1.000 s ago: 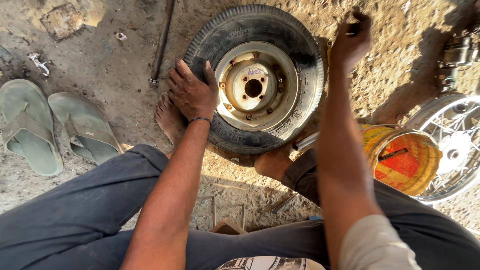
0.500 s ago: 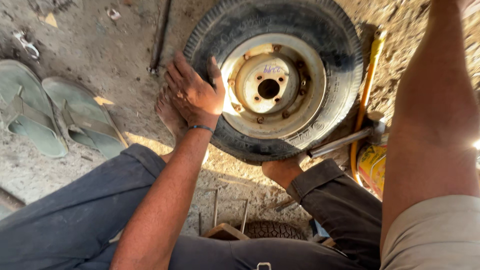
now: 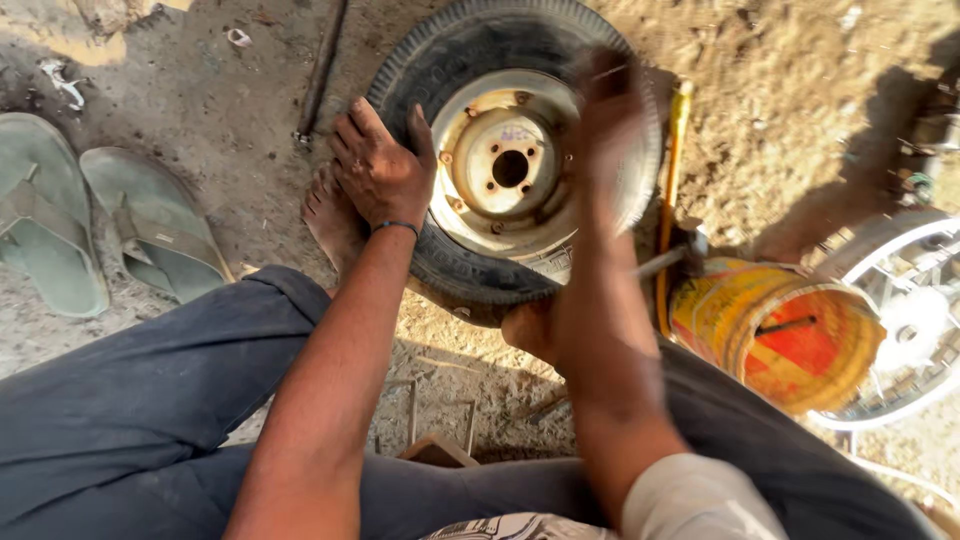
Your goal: The person inserts a tube into a tire, places a rim inside, and then secures the tire onto the rim by hand. The person is sitting on the ground in a workshop environment.
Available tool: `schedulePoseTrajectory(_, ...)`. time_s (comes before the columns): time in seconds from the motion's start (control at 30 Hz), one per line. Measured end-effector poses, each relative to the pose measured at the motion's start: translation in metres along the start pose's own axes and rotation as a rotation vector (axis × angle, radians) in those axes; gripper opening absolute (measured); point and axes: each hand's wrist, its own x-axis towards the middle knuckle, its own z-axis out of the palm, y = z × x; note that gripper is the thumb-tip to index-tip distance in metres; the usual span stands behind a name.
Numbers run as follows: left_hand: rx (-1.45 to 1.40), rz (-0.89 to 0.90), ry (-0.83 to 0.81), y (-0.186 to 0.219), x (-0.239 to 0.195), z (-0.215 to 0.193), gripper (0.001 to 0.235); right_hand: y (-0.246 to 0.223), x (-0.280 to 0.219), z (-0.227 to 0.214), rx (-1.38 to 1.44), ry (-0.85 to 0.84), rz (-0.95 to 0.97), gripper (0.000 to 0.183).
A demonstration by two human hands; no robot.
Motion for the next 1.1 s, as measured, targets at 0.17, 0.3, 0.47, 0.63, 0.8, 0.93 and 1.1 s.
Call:
schedulePoseTrajectory(0.17, 0.025, -0.025, -0.019, -0.004, -0.001, 0.002, 0.067, -0.116, -0.11, 0.002, 0.341, -0.016, -0.251, 0.024)
schedulePoseTrajectory(0.3, 0.047, -0.009, 0.053, -0.006, -0.003, 0.005, 0.069, -0.143, -0.112, -0.007, 0.104, -0.012, -0.339, 0.019)
schedulePoseTrajectory(0.47, 0.018, -0.035, -0.008, -0.006, 0.002, 0.006, 0.073, -0.131, -0.108, 0.023, -0.105, 0.138, -0.376, 0.025)
schedulePoseTrajectory(0.63, -0.023, -0.072, -0.133, -0.006, 0.003, 0.005, 0.073, -0.101, -0.087, 0.037, 0.095, 0.154, -0.205, 0.017)
schedulePoseTrajectory(0.8, -0.007, -0.043, -0.038, -0.008, 0.0, 0.003, 0.069, -0.093, -0.064, 0.003, 1.144, -0.112, 0.565, 0.021)
schedulePoseTrajectory(0.93, -0.036, -0.032, -0.027, -0.005, 0.004, -0.002, 0.07, -0.12, -0.064, -0.021, 1.159, -0.245, 0.524, 0.017)
schedulePoseTrajectory(1.1, -0.028, -0.053, -0.077, -0.005, 0.002, -0.005, 0.072, -0.144, -0.078, -0.026, 0.839, -0.192, 0.405, 0.013)
